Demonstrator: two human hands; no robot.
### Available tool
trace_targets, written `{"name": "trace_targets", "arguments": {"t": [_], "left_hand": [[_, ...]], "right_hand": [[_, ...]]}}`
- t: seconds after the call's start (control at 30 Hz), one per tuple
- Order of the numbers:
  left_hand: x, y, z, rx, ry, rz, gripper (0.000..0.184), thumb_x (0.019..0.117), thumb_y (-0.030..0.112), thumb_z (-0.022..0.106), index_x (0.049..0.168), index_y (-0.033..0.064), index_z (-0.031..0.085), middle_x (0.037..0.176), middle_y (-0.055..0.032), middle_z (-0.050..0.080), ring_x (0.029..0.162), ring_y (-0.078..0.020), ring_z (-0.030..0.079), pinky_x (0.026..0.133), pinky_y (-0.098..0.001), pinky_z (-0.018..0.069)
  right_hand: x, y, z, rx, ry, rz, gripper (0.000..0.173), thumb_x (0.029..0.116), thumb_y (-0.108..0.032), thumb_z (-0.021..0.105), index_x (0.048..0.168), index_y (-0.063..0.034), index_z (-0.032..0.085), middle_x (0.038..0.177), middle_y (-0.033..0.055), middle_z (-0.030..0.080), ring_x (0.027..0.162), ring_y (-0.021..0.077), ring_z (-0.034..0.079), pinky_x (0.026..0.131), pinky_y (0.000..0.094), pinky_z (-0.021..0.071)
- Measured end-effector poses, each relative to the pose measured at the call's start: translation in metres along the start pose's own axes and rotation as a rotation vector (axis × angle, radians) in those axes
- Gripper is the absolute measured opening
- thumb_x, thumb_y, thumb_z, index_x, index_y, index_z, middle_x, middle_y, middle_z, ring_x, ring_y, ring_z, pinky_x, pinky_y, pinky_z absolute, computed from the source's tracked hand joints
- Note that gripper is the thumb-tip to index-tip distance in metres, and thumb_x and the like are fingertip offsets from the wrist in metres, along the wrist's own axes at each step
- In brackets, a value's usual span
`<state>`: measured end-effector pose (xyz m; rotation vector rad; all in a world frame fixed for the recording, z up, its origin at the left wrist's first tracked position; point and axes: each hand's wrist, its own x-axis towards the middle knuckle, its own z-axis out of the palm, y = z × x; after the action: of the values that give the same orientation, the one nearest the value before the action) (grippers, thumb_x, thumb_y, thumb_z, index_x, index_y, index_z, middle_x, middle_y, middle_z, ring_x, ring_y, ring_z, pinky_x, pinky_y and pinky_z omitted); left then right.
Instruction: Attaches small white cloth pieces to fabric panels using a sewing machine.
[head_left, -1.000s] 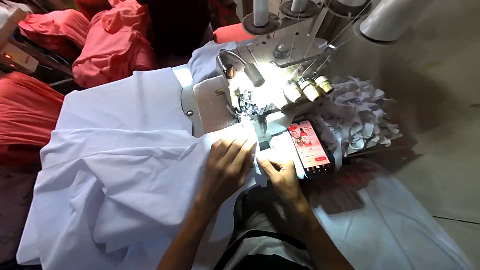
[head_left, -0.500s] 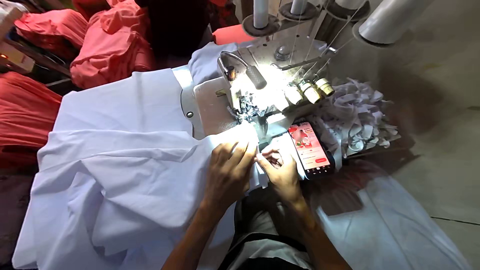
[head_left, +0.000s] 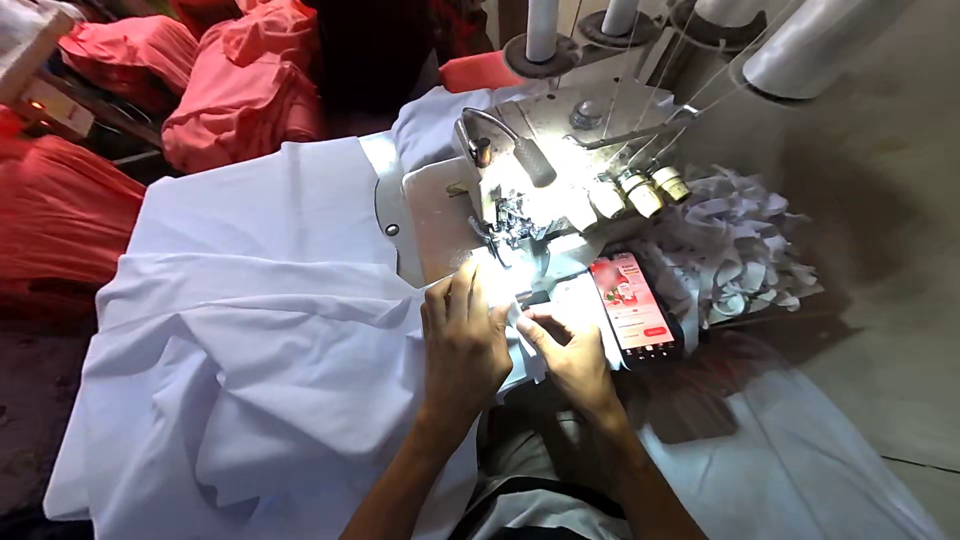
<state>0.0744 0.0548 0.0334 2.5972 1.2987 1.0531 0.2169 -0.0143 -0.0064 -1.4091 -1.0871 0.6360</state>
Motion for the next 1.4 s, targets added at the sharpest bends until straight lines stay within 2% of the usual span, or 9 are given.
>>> {"name": "trace_targets", "arguments": {"t": [0.2,0.43,0.5,0.6,0.73,0.93,1.07,1.2,1.4], "left_hand": [[0.003,0.0,-0.003,-0.028,-0.03,0.025,0.038,0.104,0.028,0.049,0.11,0.0009,0.075,0.145,-0.0171,0.057,0.126,-0.0322,0.054,0.106,-0.0432,0.0426],[0.009,-0.001,-0.004,-0.047,-0.095,0.071,0.035,0.1035,0.026,0.048,0.092,0.0045,0.074,0.144,-0.0152,0.057,0.132,-0.0329,0.051,0.109,-0.0431,0.0412],[0.011,0.0,-0.004,-0.073,-0.103,0.069,0.034,0.1039,0.026,0.048,0.098,0.0049,0.075,0.143,-0.014,0.058,0.132,-0.0317,0.05,0.11,-0.043,0.0401],[0.015,0.001,-0.005,-0.106,-0.134,0.072,0.037,0.1047,0.026,0.046,0.115,0.0058,0.075,0.146,-0.0135,0.056,0.136,-0.0299,0.048,0.113,-0.0428,0.0378],[0.019,0.002,-0.007,-0.126,-0.139,0.075,0.034,0.1031,0.022,0.047,0.107,0.0046,0.075,0.144,-0.0146,0.057,0.136,-0.0299,0.048,0.113,-0.0425,0.0385],[0.018,0.003,-0.007,-0.113,-0.139,0.071,0.032,0.1013,0.02,0.048,0.101,0.0037,0.075,0.144,-0.0159,0.057,0.134,-0.0316,0.049,0.112,-0.0429,0.0403],[0.013,0.003,-0.004,-0.105,-0.062,0.052,0.031,0.099,0.017,0.051,0.108,0.0,0.075,0.138,-0.0159,0.062,0.131,-0.0311,0.053,0.109,-0.0388,0.0447],[0.013,0.001,-0.002,-0.113,-0.054,0.072,0.027,0.0975,0.013,0.051,0.099,0.0011,0.076,0.137,-0.0154,0.063,0.132,-0.0308,0.053,0.11,-0.0384,0.0432],[0.014,0.0,-0.002,-0.121,-0.068,0.083,0.028,0.0983,0.013,0.051,0.102,0.001,0.076,0.138,-0.0148,0.062,0.134,-0.0296,0.052,0.112,-0.0385,0.0416]], "right_hand": [[-0.003,-0.003,-0.002,0.026,-0.002,-0.021,0.012,0.0942,-0.014,0.072,0.099,-0.0038,0.076,0.092,0.0025,0.074,0.084,0.0065,0.07,0.078,0.0203,0.0599],[-0.007,-0.008,-0.004,0.078,0.019,-0.026,0.012,0.0949,-0.013,0.07,0.099,-0.0026,0.075,0.09,0.0032,0.074,0.081,0.0087,0.071,0.077,0.0226,0.061],[-0.008,-0.01,-0.005,0.081,0.034,-0.018,0.012,0.0947,-0.013,0.07,0.099,-0.003,0.075,0.09,0.003,0.074,0.081,0.0086,0.071,0.077,0.0226,0.0611],[-0.008,-0.009,-0.007,0.079,0.042,-0.024,0.013,0.0952,-0.015,0.07,0.1,-0.0033,0.075,0.09,0.0027,0.074,0.081,0.0084,0.071,0.076,0.0226,0.0608],[-0.006,-0.007,-0.008,0.059,0.039,-0.05,0.013,0.095,-0.014,0.07,0.099,-0.003,0.075,0.09,0.0018,0.074,0.081,0.0067,0.071,0.076,0.0213,0.0605],[-0.007,-0.006,-0.007,0.046,0.051,-0.052,0.014,0.0951,-0.015,0.069,0.099,-0.003,0.075,0.089,0.0012,0.074,0.079,0.0054,0.07,0.075,0.0201,0.06],[-0.007,-0.006,-0.007,0.039,0.052,-0.036,0.014,0.0954,-0.014,0.069,0.099,-0.0025,0.075,0.09,0.0017,0.074,0.08,0.0057,0.07,0.075,0.0201,0.06],[-0.006,-0.005,-0.008,0.041,0.046,-0.036,0.013,0.0955,-0.014,0.069,0.099,-0.0028,0.075,0.091,0.0019,0.074,0.081,0.0065,0.071,0.076,0.0208,0.0603],[-0.005,-0.005,-0.009,0.051,0.034,-0.033,0.013,0.0949,-0.013,0.069,0.099,-0.0025,0.074,0.089,0.0016,0.074,0.08,0.0058,0.07,0.075,0.0201,0.0597]]}}
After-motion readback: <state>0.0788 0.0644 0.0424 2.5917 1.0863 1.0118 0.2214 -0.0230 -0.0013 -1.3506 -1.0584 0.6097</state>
